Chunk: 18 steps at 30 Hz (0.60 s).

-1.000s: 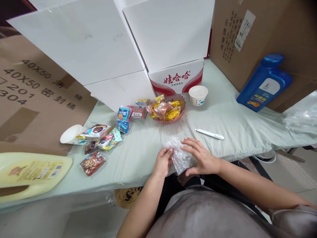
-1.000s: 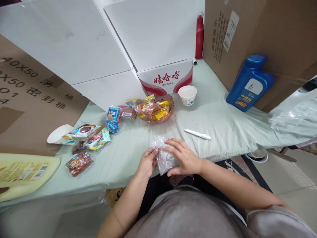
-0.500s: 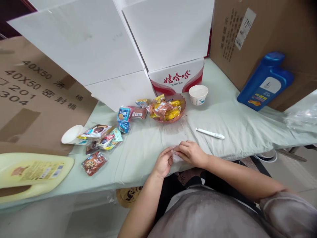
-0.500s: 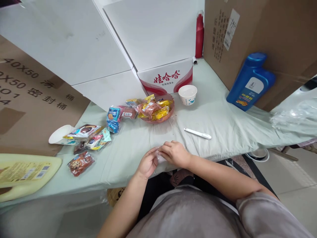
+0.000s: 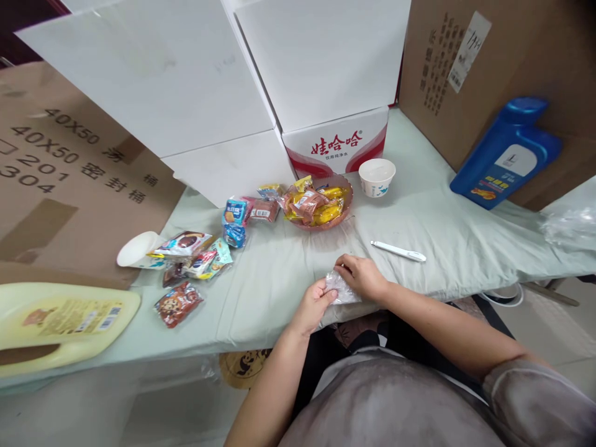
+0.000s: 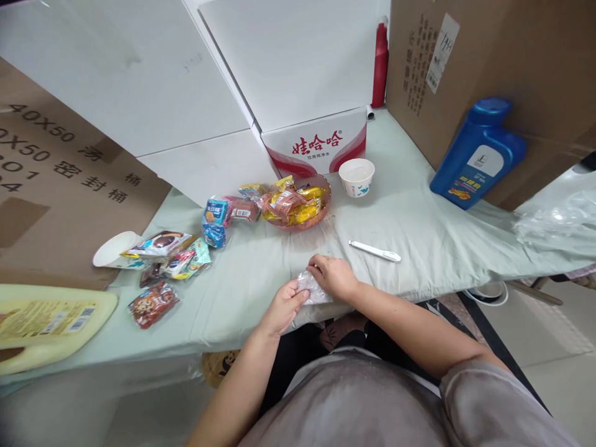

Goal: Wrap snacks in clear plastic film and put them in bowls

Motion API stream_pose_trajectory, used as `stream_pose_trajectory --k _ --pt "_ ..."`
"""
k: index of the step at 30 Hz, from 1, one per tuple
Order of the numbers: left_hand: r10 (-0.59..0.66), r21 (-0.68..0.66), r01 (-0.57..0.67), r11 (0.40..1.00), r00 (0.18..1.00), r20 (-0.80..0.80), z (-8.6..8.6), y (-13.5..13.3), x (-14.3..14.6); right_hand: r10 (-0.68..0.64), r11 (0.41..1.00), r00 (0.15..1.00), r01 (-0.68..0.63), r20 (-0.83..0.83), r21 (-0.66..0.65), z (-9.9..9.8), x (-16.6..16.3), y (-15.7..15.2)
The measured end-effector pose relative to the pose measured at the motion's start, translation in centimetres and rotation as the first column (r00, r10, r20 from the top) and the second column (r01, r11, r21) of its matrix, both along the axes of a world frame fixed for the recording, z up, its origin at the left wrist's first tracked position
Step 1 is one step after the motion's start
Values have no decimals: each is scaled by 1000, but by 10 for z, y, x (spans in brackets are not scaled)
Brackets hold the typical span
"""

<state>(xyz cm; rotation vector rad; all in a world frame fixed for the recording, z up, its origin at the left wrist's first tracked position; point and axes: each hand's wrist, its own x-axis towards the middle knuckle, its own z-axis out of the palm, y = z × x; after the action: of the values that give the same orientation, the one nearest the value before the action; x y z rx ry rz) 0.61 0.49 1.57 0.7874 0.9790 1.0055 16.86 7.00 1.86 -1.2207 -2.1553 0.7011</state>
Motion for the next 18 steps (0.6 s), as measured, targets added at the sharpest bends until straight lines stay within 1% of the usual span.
stream_pose_trajectory --k 2,3,4,5,6,7,8,9,10,11,12,14,16,17,18 --pt "23 -21 -23 1000 1000 4 1 0 1 -109 994 994 108 24 25 4 9 8" --pt "41 -36 -40 999 999 9 2 0 1 -156 986 988 155 12 64 7 14 10" --pt "63 -52 -62 997 998 15 3 0 2 -171 978 985 172 -15 121 11 18 10" --pt "88 -66 -87 994 996 21 4 0 2 -136 971 990 142 -46 191 14 21 7" --pt "114 -78 -111 991 993 27 4 0 3 -44 962 997 59 -62 268 17 23 3" --pt "135 -87 -132 987 990 36 4 1 3 91 938 995 -71 -44 340 19 24 -4" --pt "152 -95 -147 985 987 48 4 1 3 236 893 972 -220 7 392 20 24 -11" --pt "159 -102 -152 983 985 63 4 2 2 355 838 932 -353 74 416 19 23 -18" --pt "151 -108 -141 984 985 85 4 2 1 430 793 893 -444 132 418 17 22 -23" --pt "124 -119 -111 987 986 112 4 3 -1 465 771 869 -490 167 407 14 21 -25" --pt "89 -131 -70 989 986 144 5 3 -3 470 773 866 -498 171 393 12 22 -25" --pt "25 -147 5 989 979 200 5 3 -7 431 812 896 -437 108 387 13 28 -12" --pt "-2 -141 34 989 975 221 5 3 -10 343 835 939 -314 20 452 28 42 17" --pt "-8 -129 36 991 976 216 5 3 -11 275 823 961 -224 -22 522 40 50 36" --pt "-16 -115 40 993 979 205 5 4 -11 167 794 984 -95 -66 601 54 60 59"
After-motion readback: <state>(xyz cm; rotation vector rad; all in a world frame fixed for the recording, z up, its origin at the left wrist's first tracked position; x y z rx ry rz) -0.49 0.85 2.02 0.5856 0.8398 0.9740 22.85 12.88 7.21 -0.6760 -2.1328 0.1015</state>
